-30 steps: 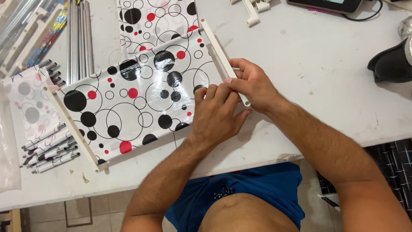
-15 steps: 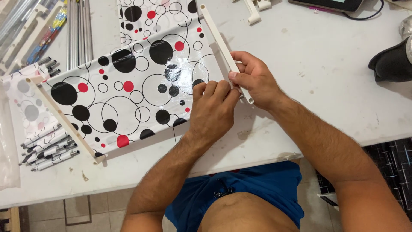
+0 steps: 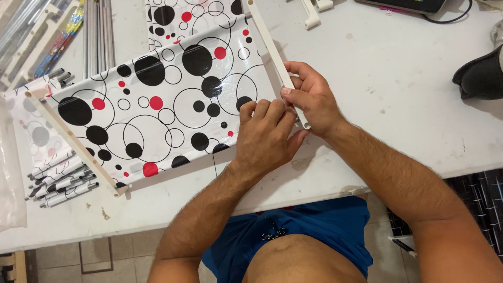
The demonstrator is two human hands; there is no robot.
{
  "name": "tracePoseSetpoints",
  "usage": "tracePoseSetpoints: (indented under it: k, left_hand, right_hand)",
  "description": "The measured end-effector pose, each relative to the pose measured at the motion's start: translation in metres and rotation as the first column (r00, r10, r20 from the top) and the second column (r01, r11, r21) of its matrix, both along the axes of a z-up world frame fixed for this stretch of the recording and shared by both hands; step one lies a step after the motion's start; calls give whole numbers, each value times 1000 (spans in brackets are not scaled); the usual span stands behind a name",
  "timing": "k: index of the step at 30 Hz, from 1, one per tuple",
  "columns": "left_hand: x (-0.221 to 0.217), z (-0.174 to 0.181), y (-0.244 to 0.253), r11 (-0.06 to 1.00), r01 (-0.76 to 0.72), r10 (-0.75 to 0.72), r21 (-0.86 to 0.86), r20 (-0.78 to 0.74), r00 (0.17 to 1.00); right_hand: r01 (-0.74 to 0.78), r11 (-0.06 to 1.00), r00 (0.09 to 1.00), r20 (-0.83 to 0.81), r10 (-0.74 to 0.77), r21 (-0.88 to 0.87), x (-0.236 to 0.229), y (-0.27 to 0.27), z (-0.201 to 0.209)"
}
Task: Assembling a modular fabric and metal shelf unit by inserting rods into sleeves and attaching plastic connectors
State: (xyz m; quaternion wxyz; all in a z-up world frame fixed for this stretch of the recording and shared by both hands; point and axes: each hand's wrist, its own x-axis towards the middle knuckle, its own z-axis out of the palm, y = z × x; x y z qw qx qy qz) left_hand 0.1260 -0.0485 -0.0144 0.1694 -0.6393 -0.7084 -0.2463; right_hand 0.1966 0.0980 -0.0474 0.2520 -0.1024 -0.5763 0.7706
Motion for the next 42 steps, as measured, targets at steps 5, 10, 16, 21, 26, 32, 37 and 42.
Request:
tracePoseSetpoints:
  k: [5, 10, 16, 21, 26, 32, 37, 42]
  left_hand:
    - [0, 2, 2, 996, 36, -32, 87, -43, 999]
    - [-1, 2, 2, 993, 27, -21, 115, -55, 998]
    - [-3, -2, 2, 991, 43, -32, 123, -83, 996]
    - [-2, -9, 2, 994, 36, -28, 101, -78, 997]
    - [-1, -10, 2, 994, 36, -28, 107, -74, 997]
    - [2, -20, 6, 984, 4, 14, 176, -100, 995]
    - [5, -13, 4, 979, 0, 16, 205, -78, 997]
    - [5, -16, 7, 965, 17, 17, 263, -126, 992]
  right_hand:
    - [5, 1000, 1000, -12, -5, -17, 0, -5, 8]
    - [-12, 999, 1000, -17, 12, -34, 2, 3, -1]
    - [-5, 999, 1000, -23, 4, -52, 0, 5, -6]
    - [-4, 995, 1000, -11, 3, -98, 1, 5, -5]
    - [6, 985, 999, -30, -11, -172, 1, 4, -4]
    - [15, 992, 1000, -5, -16, -123, 3, 2, -1]
    - [37, 991, 999, 9, -36, -125, 3, -3, -3]
    - [106, 992, 994, 5, -106, -70, 4, -7, -7]
